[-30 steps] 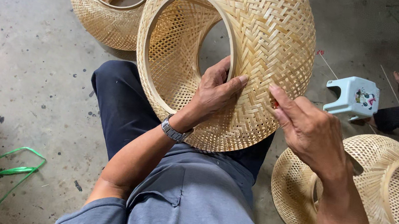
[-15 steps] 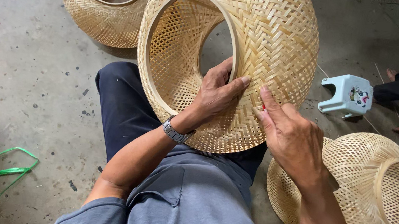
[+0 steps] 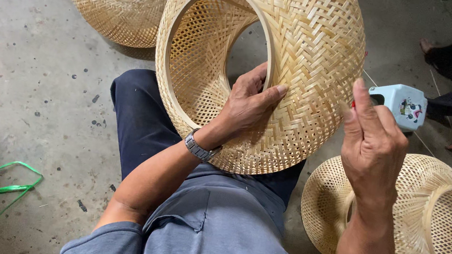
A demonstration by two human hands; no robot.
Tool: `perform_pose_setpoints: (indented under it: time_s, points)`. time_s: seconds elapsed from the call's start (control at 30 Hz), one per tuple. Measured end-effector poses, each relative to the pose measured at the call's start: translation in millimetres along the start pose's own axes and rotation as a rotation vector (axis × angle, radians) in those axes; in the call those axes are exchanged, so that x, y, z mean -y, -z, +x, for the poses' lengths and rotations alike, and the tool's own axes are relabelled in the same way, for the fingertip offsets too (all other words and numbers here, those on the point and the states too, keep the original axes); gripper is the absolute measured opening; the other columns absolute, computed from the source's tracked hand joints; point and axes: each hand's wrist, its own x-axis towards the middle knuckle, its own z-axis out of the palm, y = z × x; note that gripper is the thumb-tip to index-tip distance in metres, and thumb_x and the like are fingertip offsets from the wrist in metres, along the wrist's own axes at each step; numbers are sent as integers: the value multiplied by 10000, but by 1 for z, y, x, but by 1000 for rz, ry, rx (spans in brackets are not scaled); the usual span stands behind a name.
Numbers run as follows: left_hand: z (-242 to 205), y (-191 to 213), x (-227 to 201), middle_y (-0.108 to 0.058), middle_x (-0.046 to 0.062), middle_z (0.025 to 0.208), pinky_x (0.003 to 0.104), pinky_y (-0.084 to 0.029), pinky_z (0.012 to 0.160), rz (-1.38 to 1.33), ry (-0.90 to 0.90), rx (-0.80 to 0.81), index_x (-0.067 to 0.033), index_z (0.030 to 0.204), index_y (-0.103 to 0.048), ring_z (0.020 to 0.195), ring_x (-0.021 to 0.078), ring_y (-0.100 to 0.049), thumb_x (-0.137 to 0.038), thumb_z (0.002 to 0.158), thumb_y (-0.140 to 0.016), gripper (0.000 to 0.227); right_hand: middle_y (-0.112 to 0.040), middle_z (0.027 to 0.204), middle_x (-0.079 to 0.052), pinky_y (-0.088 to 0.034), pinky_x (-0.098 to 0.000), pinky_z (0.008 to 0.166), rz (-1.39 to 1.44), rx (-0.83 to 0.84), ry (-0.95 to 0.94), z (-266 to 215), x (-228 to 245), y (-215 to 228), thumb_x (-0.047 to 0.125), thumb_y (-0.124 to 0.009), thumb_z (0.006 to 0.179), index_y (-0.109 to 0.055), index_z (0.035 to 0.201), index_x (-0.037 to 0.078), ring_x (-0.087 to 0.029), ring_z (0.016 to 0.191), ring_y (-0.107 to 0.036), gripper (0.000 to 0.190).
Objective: The person sits on the floor and uses a utility knife to trim excess bamboo strands from the rim of a woven basket. They rotate the basket to access different sections of the rim, cutting the protruding material flush with the edge.
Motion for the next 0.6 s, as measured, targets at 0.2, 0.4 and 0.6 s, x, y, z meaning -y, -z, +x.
perform_pose_setpoints:
  time_s: [0.2,0.4,0.6]
  points:
    - [-1,-3,1,-659,94,1305,306,-515,1049,-41,-8,11,63,1453,-500,1169,132,-612,-50,1056,-603,425,-713,944,-174,-559,-400,571,74,281,206,17,19,21,325,-658,957,-353,1606,137,-253,651,-673,741]
    - [-4,-3,0,-656,105,1315,303,-513,1056,1,-22,5,63,1451,-500,1186,131,-606,-47,1054,-605,425,-713,828,-156,-568,-421,548,-22,486,119,31,33,23,334,-697,920,-360,1596,121,-273,594,-682,785]
    - [-5,1,2,-656,102,1322,302,-510,1070,83,-76,24,64,1438,-516,1204,129,-599,-52,1069,-603,397,-713,863,-118,-559,-407,542,28,440,147,34,42,23,298,-687,938,-492,1532,177,-251,609,-671,636]
